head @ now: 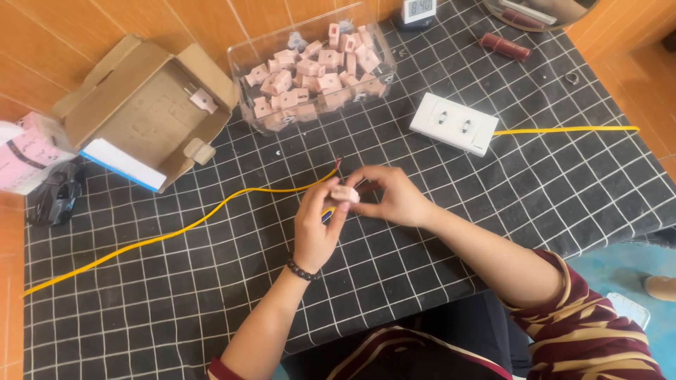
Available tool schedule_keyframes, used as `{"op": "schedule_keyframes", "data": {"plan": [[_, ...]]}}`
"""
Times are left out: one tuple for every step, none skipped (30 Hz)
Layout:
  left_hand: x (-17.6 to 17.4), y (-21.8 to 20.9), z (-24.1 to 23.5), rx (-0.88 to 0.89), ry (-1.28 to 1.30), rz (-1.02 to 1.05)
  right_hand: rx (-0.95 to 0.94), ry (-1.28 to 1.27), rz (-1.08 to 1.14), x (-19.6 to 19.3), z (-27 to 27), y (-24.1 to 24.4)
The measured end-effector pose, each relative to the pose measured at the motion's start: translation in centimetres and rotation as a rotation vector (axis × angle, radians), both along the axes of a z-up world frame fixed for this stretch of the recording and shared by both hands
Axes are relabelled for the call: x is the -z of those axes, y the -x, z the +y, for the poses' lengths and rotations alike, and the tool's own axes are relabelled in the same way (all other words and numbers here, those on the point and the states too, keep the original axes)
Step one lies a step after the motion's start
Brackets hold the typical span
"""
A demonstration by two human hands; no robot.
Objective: Assembling small electrical plugs by connecting wires to internal components and fitting them into plastic housings.
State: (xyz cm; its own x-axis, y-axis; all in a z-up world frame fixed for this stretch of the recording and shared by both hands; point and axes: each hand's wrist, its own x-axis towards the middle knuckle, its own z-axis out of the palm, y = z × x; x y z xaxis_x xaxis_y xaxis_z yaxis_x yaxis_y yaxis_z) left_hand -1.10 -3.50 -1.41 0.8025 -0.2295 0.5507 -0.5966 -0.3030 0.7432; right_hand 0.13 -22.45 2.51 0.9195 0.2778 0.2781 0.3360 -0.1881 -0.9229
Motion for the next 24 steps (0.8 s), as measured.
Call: {"op": "schedule_keyframes", "data": {"plan": [[-0.3,0.0,0.2,-0.009,-0.001,0.000,-0.009,-0.001,0.000,0.1,0.1,0.1],[-0.5,0.1,0.3,-0.015,0.002,-0.017,-0.020,0.006,-0.012,0.3,0.3,0.3],[-0.8,0.1,0.4,-0.017,0.007,-0.035,-0.028,0.015,-0.026,0.4,0.3,0.4],[-2.0,-0.2,1.0,-0.022,0.008,-0.036,-0.033,0.015,-0.026,0.2,0.4,0.3],[-3.3,-0.4,1.5,-0.089,0.022,-0.054,0.000,0.010,-0.035,0.1,0.5,0.3],[-4.5,-0.6,1.9,-0.156,0.037,-0.072,0.033,0.005,-0.044,0.0,0.6,0.3],[-5.4,-1.2,3.1,-0.160,0.036,-0.072,0.029,0.004,-0.044,0.5,0.6,0.3],[-6.3,-1.7,4.3,-0.241,0.115,-0.056,0.049,-0.002,-0.023,1.1,0.6,0.3],[-7.2,-2.3,5.4,-0.318,0.195,-0.040,0.072,-0.007,-0.003,1.6,0.5,0.3],[-7.9,-3.9,7.2,-0.319,0.194,-0.041,0.071,-0.008,-0.004,1.6,0.5,0.2],[-8.5,-5.4,8.9,-0.397,0.099,-0.030,0.063,-0.008,-0.002,1.7,0.5,0.2],[-9.1,-7.0,10.7,-0.475,0.002,-0.019,0.055,-0.008,0.000,1.8,0.5,0.2],[-8.3,-9.6,12.3,-0.475,0.001,-0.021,0.055,-0.009,-0.001,1.9,0.6,0.3],[-7.6,-12.2,14.0,-0.538,-0.147,-0.017,0.045,0.000,-0.013,1.9,0.6,0.3],[-7.0,-15.1,15.5,-0.597,-0.295,-0.017,0.039,0.010,-0.029,1.8,0.5,0.2],[-6.0,-17.5,17.0,-0.595,-0.295,-0.022,0.041,0.009,-0.033,1.9,0.5,0.0],[-4.8,-19.7,18.5,-0.678,-0.481,-0.009,0.035,0.037,-0.034,2.0,0.5,0.1],[-3.7,-21.8,20.0,-0.757,-0.668,0.004,0.029,0.065,-0.034,2.2,0.5,0.1],[-2.0,-24.0,21.7,-0.756,-0.670,0.004,0.030,0.063,-0.034,2.1,0.6,0.2],[-0.4,-26.2,23.4,-0.795,-0.701,0.040,0.024,0.078,-0.035,1.9,0.7,0.3],[1.1,-28.5,25.2,-0.835,-0.730,0.075,0.017,0.095,-0.040,1.7,0.7,0.3],[0.9,-28.5,24.9,-0.836,-0.729,0.072,0.017,0.095,-0.043,1.7,0.8,0.3],[0.7,-28.5,24.6,-0.827,-0.674,0.190,0.009,0.099,-0.060,1.7,0.7,0.2],[0.5,-28.6,24.3,-0.814,-0.617,0.307,0.002,0.103,-0.076,1.7,0.6,0.2]]}}
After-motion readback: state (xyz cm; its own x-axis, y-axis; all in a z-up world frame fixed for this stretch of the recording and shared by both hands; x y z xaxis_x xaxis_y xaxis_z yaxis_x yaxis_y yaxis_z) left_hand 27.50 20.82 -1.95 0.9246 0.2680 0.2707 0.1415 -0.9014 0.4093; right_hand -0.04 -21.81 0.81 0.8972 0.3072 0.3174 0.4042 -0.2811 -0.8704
